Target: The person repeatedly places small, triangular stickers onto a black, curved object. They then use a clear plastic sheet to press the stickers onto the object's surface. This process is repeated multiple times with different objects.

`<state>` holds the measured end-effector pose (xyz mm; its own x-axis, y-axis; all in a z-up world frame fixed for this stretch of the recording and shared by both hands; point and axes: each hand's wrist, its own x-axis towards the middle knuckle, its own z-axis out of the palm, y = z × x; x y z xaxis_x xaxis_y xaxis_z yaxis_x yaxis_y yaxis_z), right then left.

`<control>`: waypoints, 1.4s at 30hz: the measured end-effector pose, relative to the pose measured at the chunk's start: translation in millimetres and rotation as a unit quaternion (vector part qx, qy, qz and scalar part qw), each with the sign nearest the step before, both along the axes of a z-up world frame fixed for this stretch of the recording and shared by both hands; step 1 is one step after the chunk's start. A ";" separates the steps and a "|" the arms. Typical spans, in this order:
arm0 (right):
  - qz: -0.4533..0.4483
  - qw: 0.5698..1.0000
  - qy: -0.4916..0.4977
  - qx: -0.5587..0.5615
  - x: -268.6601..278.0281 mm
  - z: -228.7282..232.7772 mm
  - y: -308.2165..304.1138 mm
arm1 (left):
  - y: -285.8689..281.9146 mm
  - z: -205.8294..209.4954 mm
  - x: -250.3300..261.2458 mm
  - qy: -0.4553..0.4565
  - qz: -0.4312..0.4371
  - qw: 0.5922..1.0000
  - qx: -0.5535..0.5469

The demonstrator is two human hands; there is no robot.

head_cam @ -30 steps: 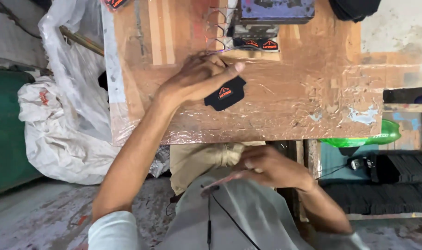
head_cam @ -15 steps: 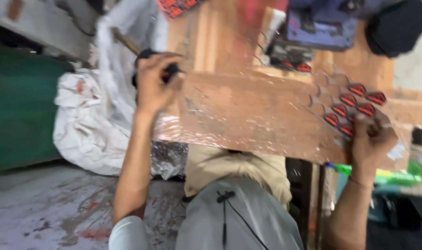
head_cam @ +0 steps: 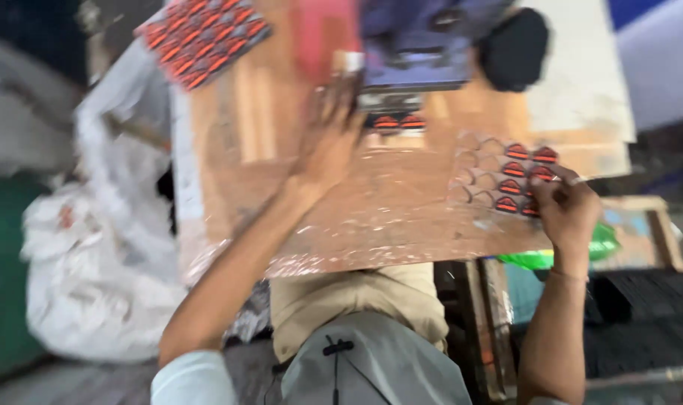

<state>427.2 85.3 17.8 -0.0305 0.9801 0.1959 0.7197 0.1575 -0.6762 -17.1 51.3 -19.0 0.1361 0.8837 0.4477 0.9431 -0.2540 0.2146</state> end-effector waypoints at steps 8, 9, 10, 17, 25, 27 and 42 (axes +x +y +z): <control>0.126 0.938 -0.184 0.267 -78.7 64.7 82.5 | 5.2 17.6 -0.9 0.028 -0.041 0.998 -0.030; 0.168 0.926 -0.186 0.284 -90.7 65.4 103.8 | 1.7 20.9 1.9 0.083 -0.030 0.994 -0.058; 0.169 0.925 -0.183 0.286 -93.1 58.4 114.6 | -19.2 27.4 9.5 0.086 -0.028 0.994 -0.056; 0.186 0.962 -0.140 0.145 -97.7 47.4 160.8 | -148.8 51.2 10.0 0.076 -0.034 0.993 -0.088; 0.100 0.922 -0.146 0.343 -118.2 56.6 37.9 | -164.5 67.8 -104.9 -0.069 0.162 0.971 -0.165; 0.242 0.968 0.002 0.061 -114.1 13.8 -27.0 | -167.9 56.3 -110.5 -0.042 0.201 0.965 -0.162; 0.397 0.874 -0.242 0.140 -204.0 21.8 9.8 | -38.4 6.7 6.3 -0.049 0.002 0.998 -0.049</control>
<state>223.2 95.1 39.6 -0.8257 0.5274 0.2003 0.4987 0.8483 -0.1779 -10.8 12.9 -12.4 0.0924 0.9245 0.3697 0.9174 -0.2234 0.3293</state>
